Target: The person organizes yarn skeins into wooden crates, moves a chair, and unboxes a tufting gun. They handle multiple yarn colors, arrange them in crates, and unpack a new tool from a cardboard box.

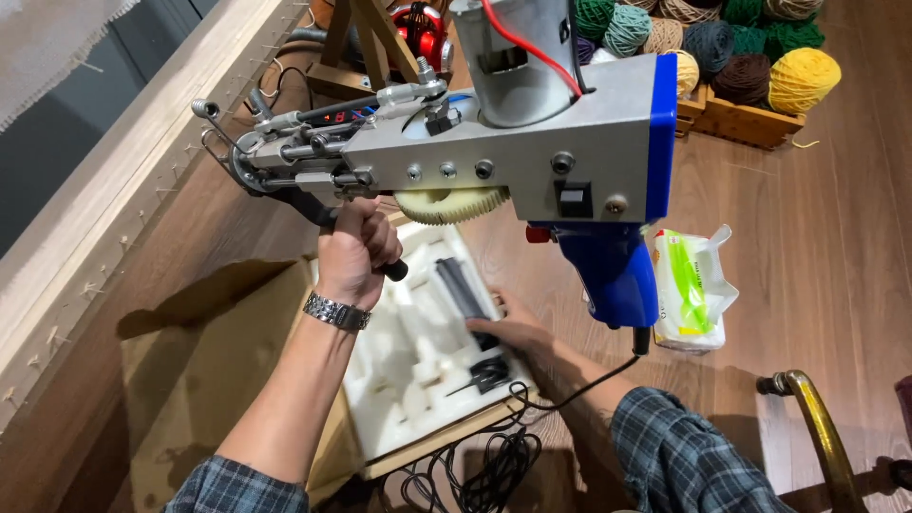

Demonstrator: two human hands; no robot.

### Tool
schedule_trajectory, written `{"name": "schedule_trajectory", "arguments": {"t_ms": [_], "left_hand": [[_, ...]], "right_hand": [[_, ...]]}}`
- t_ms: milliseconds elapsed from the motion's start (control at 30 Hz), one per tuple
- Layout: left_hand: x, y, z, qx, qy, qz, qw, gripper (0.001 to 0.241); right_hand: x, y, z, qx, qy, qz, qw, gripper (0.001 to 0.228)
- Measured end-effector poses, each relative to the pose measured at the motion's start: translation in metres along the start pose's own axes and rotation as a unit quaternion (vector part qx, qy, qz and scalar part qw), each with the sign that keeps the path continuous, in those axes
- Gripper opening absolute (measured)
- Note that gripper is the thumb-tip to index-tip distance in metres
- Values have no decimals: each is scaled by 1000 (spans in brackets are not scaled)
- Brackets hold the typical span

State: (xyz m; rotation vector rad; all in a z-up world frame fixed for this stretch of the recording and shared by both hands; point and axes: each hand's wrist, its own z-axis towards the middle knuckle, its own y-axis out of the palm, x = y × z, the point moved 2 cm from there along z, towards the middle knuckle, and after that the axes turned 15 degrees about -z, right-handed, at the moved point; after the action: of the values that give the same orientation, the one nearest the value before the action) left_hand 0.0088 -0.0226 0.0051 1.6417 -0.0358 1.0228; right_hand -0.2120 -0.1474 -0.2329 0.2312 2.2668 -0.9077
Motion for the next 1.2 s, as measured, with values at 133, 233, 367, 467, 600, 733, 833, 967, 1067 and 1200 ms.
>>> {"name": "schedule_trajectory", "arguments": {"t_ms": [133, 233, 367, 467, 600, 733, 833, 967, 1067, 1200], "left_hand": [[6, 12, -5, 16, 18, 14, 1000, 49], [4, 12, -5, 31, 27, 27, 999, 46], [-7, -3, -1, 41, 33, 41, 998, 41], [-2, 6, -8, 47, 35, 56, 997, 35], [-22, -26, 5, 65, -20, -2, 998, 31], [-19, -18, 2, 80, -29, -1, 996, 13], [-13, -1, -10, 59, 8, 41, 997, 20], [-2, 11, -15, 55, 48, 88, 993, 33], [-1, 4, -14, 62, 60, 72, 994, 23], [6, 2, -19, 79, 72, 82, 991, 14]], "right_hand": [[-52, -18, -71, -181, -68, 1, 981, 66], [-44, -18, -78, -239, -91, 37, 966, 48], [15, 8, -53, -225, -71, -163, 958, 51], [138, 64, -25, -422, -109, -213, 875, 58], [53, 49, -120, -465, 41, -316, 826, 112], [125, 69, -83, -533, -24, -230, 814, 44], [159, 22, 3, -454, -32, -276, 847, 44], [54, -141, 35, -217, -39, -368, 903, 24], [33, -167, 0, 91, -2, 101, 991, 34], [57, -178, 15, 228, 5, 224, 948, 28]]}}
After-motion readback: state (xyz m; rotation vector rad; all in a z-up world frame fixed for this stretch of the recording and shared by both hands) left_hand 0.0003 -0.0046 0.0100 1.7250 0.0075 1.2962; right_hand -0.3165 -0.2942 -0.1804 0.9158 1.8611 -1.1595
